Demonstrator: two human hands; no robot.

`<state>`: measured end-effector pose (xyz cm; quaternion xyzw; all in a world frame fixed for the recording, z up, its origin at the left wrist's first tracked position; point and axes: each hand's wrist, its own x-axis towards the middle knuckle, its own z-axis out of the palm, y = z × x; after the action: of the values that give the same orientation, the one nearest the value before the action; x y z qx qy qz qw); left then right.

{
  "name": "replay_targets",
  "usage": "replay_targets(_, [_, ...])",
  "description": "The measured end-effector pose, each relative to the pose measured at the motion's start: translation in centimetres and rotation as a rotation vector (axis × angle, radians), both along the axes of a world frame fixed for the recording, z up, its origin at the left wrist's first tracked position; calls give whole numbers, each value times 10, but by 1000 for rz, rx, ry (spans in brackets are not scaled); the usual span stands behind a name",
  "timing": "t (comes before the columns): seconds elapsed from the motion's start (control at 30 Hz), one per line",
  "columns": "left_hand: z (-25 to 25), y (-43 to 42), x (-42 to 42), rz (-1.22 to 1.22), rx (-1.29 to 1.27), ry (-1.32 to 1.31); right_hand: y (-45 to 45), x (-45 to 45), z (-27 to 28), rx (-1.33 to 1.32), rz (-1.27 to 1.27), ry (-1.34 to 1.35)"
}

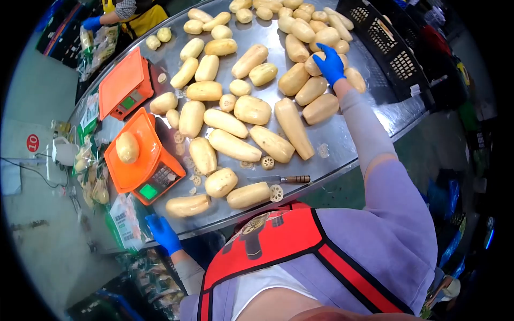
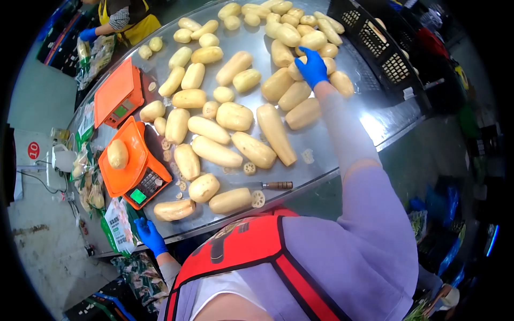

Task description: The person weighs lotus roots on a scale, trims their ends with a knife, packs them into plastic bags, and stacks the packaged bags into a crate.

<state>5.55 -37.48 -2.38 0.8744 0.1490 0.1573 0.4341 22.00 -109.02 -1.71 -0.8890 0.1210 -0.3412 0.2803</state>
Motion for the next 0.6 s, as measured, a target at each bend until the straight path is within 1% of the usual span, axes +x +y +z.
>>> replay_targets(0.07, [5,3,-10,-11,30,36,-7,31,11,-89,-41,78])
replay_targets(0.1, [7,0,-14,25,-5,4,-15,47,8,-168,-22,72])
replay_targets(0.13, [0,9,-19,47,10,2,-27,65,2,-241,6,63])
replay_targets(0.2, [14,-2,-28,105,67,35,-54,100,-23,-455,-2,38])
replay_targets(0.23, [19,-9,-31,137,40,8,-82,120,-44,-555,6,5])
replay_targets(0.27, [23,-14,-34,168,14,-21,-60,120,-17,-456,-18,336])
replay_targets(0.3, [29,-18,-39,198,38,21,-79,137,-41,-492,-64,331])
replay_targets(0.33, [33,-19,-43,221,55,60,-89,146,-52,-490,-103,387])
replay_targets(0.37, [31,-14,-48,226,97,37,-88,151,-51,-444,-161,473])
replay_targets(0.4, [29,-11,-52,223,137,17,-93,157,-52,-353,-132,523])
replay_targets(0.43, [36,-17,-54,239,31,37,-88,157,-42,-359,-152,659])
replay_targets(0.47, [33,-14,-57,242,102,23,-66,148,-21,-370,-196,727])
replay_targets(0.53, [47,-26,-58,293,21,150,-60,144,-14,-333,-178,689])
replay_targets(0.57, [46,-25,-59,281,37,144,-74,154,-33,-332,-168,691])
replay_targets(0.6, [45,-23,-61,286,40,145,-103,170,-66,-227,-81,443])
